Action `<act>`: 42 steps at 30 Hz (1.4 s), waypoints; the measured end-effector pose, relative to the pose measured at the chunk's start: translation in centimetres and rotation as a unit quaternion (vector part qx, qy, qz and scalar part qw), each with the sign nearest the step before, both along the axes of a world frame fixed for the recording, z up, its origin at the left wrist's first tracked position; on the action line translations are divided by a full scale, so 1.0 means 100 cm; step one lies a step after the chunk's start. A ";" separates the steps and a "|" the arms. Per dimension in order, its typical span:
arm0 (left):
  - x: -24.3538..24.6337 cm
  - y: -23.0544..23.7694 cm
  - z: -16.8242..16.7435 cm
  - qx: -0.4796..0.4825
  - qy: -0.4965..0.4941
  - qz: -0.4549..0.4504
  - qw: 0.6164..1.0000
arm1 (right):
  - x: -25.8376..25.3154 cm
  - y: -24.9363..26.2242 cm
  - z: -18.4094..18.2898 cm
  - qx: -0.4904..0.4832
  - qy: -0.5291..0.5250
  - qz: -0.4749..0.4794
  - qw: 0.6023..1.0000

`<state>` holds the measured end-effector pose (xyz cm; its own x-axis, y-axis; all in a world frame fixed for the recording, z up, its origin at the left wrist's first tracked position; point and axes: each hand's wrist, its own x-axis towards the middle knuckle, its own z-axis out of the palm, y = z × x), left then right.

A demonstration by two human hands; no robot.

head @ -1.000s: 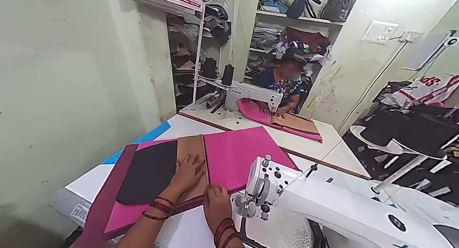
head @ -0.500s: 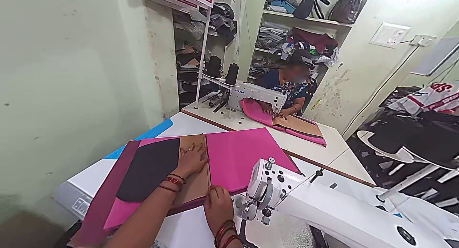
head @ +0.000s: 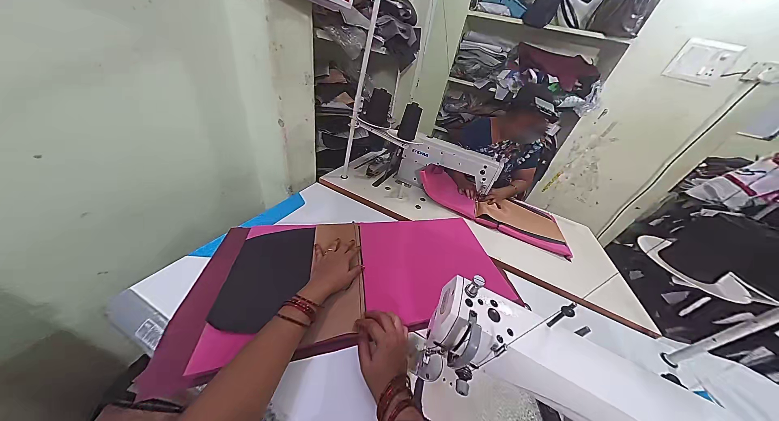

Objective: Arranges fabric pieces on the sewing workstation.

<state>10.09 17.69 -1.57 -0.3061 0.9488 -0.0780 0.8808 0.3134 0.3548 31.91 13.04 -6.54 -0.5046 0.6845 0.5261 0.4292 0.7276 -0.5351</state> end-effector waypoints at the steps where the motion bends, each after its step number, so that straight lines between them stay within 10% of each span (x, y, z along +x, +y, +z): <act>1: -0.001 0.002 0.001 0.001 -0.001 0.004 1.000 | -0.001 0.000 0.000 0.005 -0.008 0.002 1.000; 18: -0.030 -0.013 0.009 0.082 -0.015 0.006 0.996 | -0.004 -0.027 0.007 -0.002 -0.015 0.059 0.998; 29: -0.148 -0.145 0.010 0.106 -0.007 0.004 0.994 | -0.085 -0.031 0.054 -0.071 -0.122 0.133 0.981; 42: -0.205 -0.174 -0.015 0.105 0.017 -0.005 0.994 | -0.104 0.129 0.074 -0.213 -0.277 -0.281 0.894</act>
